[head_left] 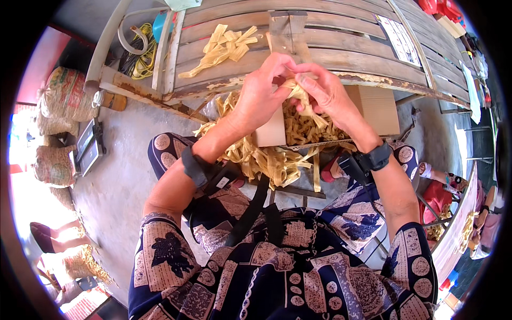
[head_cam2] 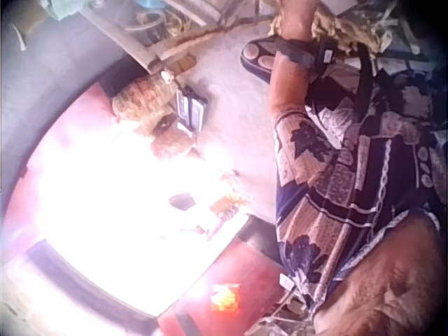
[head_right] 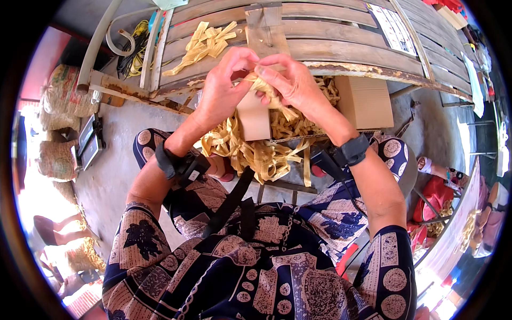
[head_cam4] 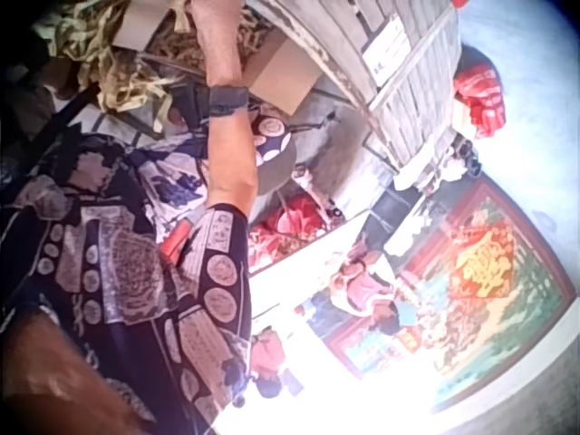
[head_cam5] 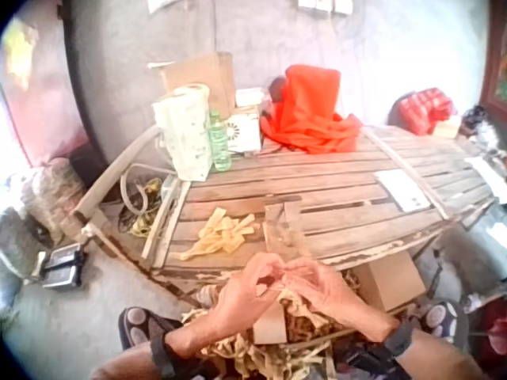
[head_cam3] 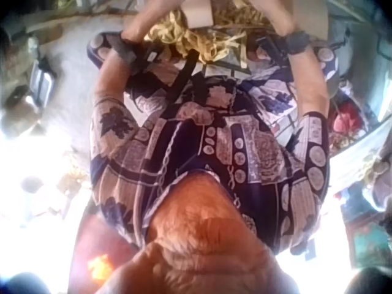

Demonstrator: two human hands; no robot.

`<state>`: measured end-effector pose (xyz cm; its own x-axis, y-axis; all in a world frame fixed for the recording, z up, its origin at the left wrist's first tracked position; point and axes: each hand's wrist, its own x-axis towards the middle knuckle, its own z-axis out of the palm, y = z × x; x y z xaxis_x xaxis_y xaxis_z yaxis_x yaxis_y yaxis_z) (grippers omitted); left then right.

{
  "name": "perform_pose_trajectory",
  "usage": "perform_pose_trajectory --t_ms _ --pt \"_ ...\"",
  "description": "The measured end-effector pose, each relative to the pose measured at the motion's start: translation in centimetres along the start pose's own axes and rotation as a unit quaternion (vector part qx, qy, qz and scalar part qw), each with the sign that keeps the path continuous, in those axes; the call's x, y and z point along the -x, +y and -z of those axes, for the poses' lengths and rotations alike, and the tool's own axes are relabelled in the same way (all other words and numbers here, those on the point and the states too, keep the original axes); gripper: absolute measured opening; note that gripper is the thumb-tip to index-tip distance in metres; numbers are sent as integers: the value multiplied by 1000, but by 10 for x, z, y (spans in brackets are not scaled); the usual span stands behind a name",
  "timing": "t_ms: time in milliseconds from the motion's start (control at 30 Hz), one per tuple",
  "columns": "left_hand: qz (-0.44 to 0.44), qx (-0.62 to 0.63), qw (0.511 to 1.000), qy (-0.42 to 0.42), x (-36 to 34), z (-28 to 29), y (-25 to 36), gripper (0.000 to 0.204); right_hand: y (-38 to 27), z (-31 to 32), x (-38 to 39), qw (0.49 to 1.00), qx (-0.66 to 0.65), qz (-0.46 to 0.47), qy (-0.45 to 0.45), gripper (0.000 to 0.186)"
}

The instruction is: The person picks up strips of yellow material from a pile and folds them individually, placing each finished piece into a cardboard box.

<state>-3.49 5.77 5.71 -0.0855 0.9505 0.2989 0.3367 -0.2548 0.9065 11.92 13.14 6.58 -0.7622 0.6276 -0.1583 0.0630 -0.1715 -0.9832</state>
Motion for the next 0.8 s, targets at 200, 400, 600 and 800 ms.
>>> perform_pose_trajectory --t_ms 200,400,600,800 --pt "21 -52 994 99 -3 -6 -6 17 9 -9 -5 976 105 139 127 22" --pt "108 74 986 101 -10 -4 -17 10 14 -11 -8 961 179 153 142 15" --pt "271 229 933 67 -14 -4 -11 15 25 -6 -15 928 276 183 171 14" --pt "174 174 969 -9 -17 -3 -29 17 15 9 -17 994 -20 54 91 21"
